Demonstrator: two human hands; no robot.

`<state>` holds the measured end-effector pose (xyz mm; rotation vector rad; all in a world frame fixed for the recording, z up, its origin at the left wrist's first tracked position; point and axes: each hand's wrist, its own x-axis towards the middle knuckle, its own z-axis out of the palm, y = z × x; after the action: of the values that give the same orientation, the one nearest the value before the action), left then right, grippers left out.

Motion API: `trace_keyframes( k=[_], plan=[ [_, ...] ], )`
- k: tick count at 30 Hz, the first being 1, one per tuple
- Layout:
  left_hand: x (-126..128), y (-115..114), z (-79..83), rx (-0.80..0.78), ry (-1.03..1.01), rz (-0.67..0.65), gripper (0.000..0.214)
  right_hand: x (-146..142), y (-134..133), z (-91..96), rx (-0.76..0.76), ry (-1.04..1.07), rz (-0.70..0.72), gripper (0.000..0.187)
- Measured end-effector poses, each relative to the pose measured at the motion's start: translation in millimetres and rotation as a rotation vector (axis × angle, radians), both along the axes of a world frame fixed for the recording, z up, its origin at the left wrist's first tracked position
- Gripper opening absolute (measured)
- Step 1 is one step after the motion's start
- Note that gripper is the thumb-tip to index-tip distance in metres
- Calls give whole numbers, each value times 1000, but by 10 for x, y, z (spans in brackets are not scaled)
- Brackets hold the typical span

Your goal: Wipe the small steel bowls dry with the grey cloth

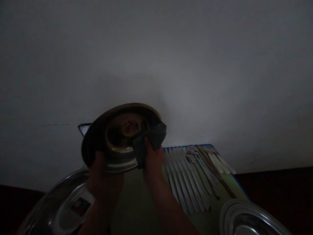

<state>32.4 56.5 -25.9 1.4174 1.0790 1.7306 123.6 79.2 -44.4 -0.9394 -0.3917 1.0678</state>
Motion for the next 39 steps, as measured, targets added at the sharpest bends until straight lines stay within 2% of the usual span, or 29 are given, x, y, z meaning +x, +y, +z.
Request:
trace_keyframes(
  k=[2,4,6,9,11,13,15,20,22,25,27,31,33,36,39],
  plan=[
    [7,17,17,26,-54,9,61,-74,14,-47,3,67,80,45],
    [-45,43,76,25,-96,-57,62,0,36,-71,-2,-8,97,43],
    [-155,69,150,-8,-129,-191,62,198,48,-50,-3,-188,65,41],
    [-360,81,241,-113,-150,-483,68,540,10,70,60,-613,30,37],
    [-451,67,276,-213,-68,-556,67,682,-49,176,100,-869,70,29],
    [-471,40,296,-297,-6,-545,61,732,-108,269,110,-985,66,21],
    [-424,8,309,-298,-33,-510,54,724,-146,333,105,-995,8,19],
    [-174,-67,315,-44,-301,-392,30,596,-136,329,59,-828,-205,34],
    [-69,-84,286,44,-435,-311,25,483,-102,258,28,-674,-172,41],
    [18,-79,218,102,-508,-158,32,304,-40,131,34,-398,-27,45],
    [-9,-56,190,56,-469,-150,40,269,-2,81,44,-356,20,47],
    [-224,-12,253,-52,-247,-346,62,487,10,124,40,-606,-1,44],
    [-332,-22,316,-144,-128,-415,64,630,-28,196,77,-756,-3,38],
    [-423,-60,377,-289,80,-427,63,732,-114,305,135,-936,65,19],
    [-451,-65,375,-307,238,-496,56,721,-162,353,155,-995,35,16]
  ],
)
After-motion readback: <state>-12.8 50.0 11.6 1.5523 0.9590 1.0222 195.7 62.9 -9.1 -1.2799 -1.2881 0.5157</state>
